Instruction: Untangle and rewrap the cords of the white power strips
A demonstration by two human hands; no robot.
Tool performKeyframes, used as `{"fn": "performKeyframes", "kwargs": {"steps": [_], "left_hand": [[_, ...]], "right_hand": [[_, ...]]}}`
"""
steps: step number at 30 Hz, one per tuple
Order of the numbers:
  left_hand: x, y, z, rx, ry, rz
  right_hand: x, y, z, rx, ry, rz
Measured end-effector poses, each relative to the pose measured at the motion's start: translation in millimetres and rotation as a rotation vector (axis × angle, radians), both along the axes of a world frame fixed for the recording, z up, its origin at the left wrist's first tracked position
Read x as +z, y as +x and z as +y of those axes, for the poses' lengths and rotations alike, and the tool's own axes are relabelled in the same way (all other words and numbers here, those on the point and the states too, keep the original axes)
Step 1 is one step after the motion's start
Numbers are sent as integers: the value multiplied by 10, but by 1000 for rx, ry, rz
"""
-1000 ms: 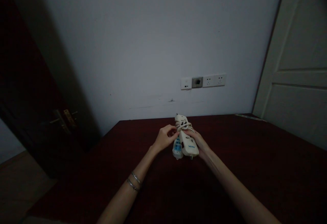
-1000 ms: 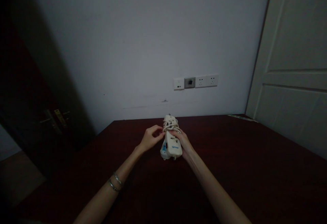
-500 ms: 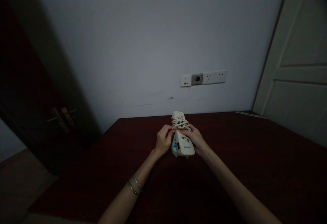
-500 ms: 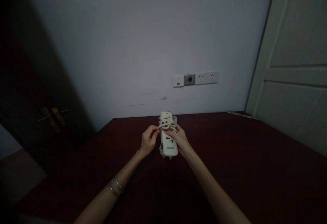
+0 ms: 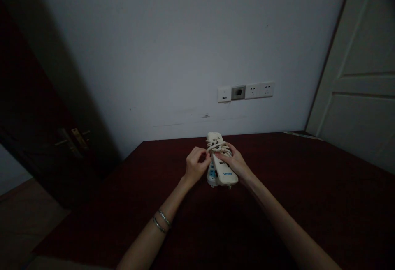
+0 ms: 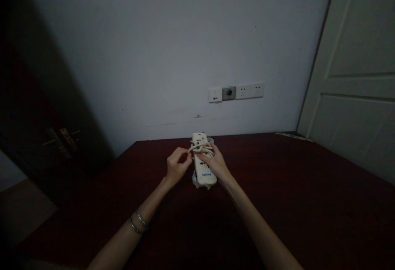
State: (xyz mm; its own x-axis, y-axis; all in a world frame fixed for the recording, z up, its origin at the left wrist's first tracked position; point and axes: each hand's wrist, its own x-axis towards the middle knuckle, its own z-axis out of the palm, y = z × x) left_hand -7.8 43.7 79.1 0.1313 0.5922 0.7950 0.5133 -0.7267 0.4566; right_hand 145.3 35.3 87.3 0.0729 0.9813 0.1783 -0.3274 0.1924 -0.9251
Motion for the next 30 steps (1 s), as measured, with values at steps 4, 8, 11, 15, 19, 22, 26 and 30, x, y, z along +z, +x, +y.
{"fn": "performKeyframes", "kwargs": {"steps": [4,8,11,15,19,22,26,30], "left_hand": [[-23,-10,6,35,22,-37],[-49,-27,13,55,40,2],[-43,-41,36,46,149,32],[22,-70,56,46,325,64],[79,-114,43,90,426,169],[75,-133,29,121,515,298],[36,-127,29,163,574,412],[8,-107,41,239,605,472]], "right_hand": [[-14,-27,-32,110,14,107],[24,-34,-71,179,29,213],[38,-48,-70,165,15,209],[0,-60,-30,93,-38,191],[-43,-58,0,20,-62,137],[-72,-53,16,-18,-26,62],[-115,-29,68,-73,32,-42],[-160,18,136,-122,138,-150]]}}
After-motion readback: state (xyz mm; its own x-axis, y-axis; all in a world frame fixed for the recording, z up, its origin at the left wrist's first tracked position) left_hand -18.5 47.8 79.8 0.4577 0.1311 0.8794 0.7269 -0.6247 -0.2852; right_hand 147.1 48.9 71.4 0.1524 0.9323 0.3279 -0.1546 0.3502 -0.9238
